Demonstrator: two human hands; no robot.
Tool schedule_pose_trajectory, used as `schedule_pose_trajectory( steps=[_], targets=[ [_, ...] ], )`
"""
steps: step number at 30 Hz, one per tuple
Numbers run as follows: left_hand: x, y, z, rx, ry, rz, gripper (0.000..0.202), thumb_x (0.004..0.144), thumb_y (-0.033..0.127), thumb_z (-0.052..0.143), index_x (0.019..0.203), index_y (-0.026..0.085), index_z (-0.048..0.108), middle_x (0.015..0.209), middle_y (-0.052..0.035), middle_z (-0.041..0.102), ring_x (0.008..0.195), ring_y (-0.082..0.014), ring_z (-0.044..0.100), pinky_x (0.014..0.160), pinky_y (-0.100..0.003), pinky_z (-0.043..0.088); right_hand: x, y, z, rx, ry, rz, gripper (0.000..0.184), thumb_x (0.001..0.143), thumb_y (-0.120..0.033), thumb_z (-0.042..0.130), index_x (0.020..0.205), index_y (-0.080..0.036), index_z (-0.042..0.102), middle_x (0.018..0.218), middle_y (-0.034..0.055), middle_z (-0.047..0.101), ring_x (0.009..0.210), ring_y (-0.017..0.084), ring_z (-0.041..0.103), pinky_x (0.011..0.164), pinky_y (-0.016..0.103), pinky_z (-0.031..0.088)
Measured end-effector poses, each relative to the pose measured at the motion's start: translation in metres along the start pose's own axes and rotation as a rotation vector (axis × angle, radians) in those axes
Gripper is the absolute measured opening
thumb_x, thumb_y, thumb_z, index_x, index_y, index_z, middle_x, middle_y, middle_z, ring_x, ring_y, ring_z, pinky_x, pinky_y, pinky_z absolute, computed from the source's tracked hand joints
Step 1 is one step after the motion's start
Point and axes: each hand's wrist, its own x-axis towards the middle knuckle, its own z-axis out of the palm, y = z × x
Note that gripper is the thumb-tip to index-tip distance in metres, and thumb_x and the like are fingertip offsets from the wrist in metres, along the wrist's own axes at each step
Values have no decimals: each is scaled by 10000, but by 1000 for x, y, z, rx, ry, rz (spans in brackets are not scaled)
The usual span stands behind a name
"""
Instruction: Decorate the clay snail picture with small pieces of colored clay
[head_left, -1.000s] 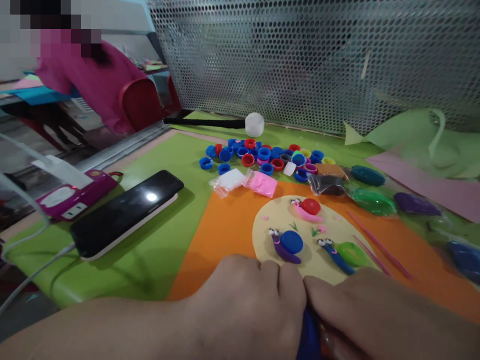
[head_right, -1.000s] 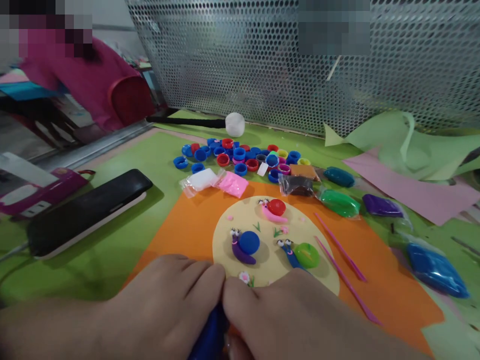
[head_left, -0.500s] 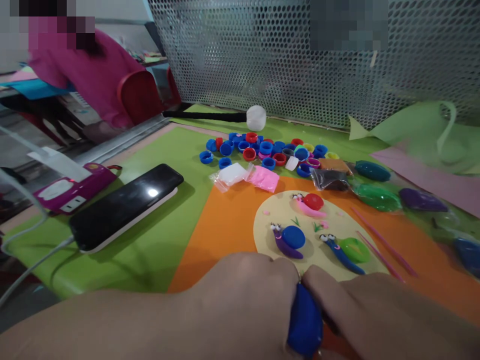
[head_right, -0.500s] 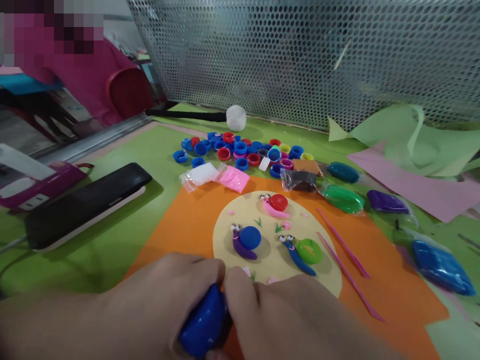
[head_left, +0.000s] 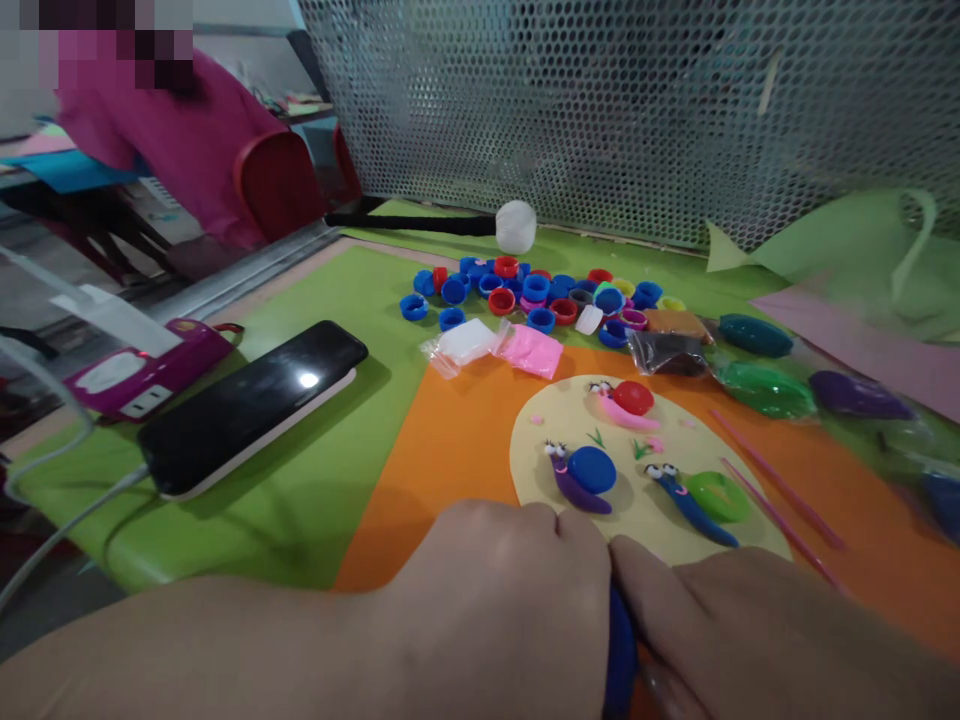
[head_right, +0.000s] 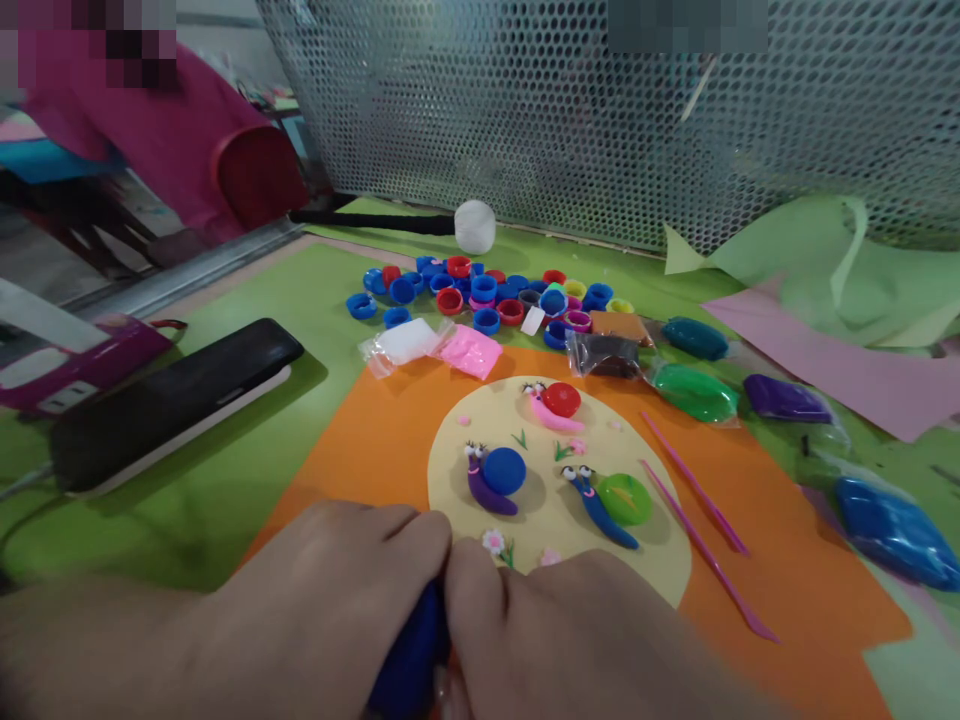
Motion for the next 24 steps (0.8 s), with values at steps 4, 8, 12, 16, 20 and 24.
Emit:
schedule_pose_trajectory(
  steps=[4, 8, 12, 16, 20, 24],
  targets=[
    [2, 2, -9, -61, -107, -47, 136, 632, 272, 661, 661, 178, 567, 539, 19, 560, 379, -133, 473, 343, -217, 215, 1, -2, 1, -25, -55, -1, 208, 698, -122, 517, 903, -154, 527, 635, -20, 629, 395, 127, 552, 302, 275, 230],
    [-3, 1, -15, -103, -48, -44, 99, 636, 193, 675, 688, 183, 591, 586, 45, 602, 404, -106, 495, 370, -200, 303, 1, 1, -7, 106, -56, -37, 174, 730, -116, 458, 889, -175, 495, 590, -40, 598, 379, 122, 526, 313, 290, 216],
    [-7, 0, -14, -125, -23, -20, 105, 629, 166, 688, 653, 185, 588, 556, 65, 598, 372, -80, 464, 348, -182, 288, 0, 3, -13, 154, -58, -59, 27, 829, -182, 462, 805, -195, 458, 594, -25, 608, 364, 121, 503, 319, 305, 199],
    [-6, 1, -5, -111, 46, -38, 135, 602, 160, 716, 647, 188, 592, 530, 74, 586, 350, -75, 448, 339, -178, 285, -2, 2, -10, 154, -67, -58, 138, 914, -305, 449, 910, -171, 479, 637, 5, 633, 401, 144, 536, 323, 316, 228],
    [-6, 2, 1, -104, 51, -19, 158, 562, 163, 725, 611, 184, 576, 498, 75, 566, 326, -71, 415, 322, -180, 265, -3, 2, -7, 131, -97, -43, 225, 889, -280, 448, 1044, -121, 490, 687, 29, 653, 400, 141, 535, 315, 299, 246],
    [-3, 2, 2, -61, 40, -58, 149, 562, 155, 707, 601, 178, 565, 488, 65, 557, 321, -81, 421, 318, -192, 243, -1, 0, -3, 133, -168, -18, 274, 854, -246, 452, 1079, -97, 499, 697, 45, 658, 455, 164, 574, 326, 284, 286]
  ],
)
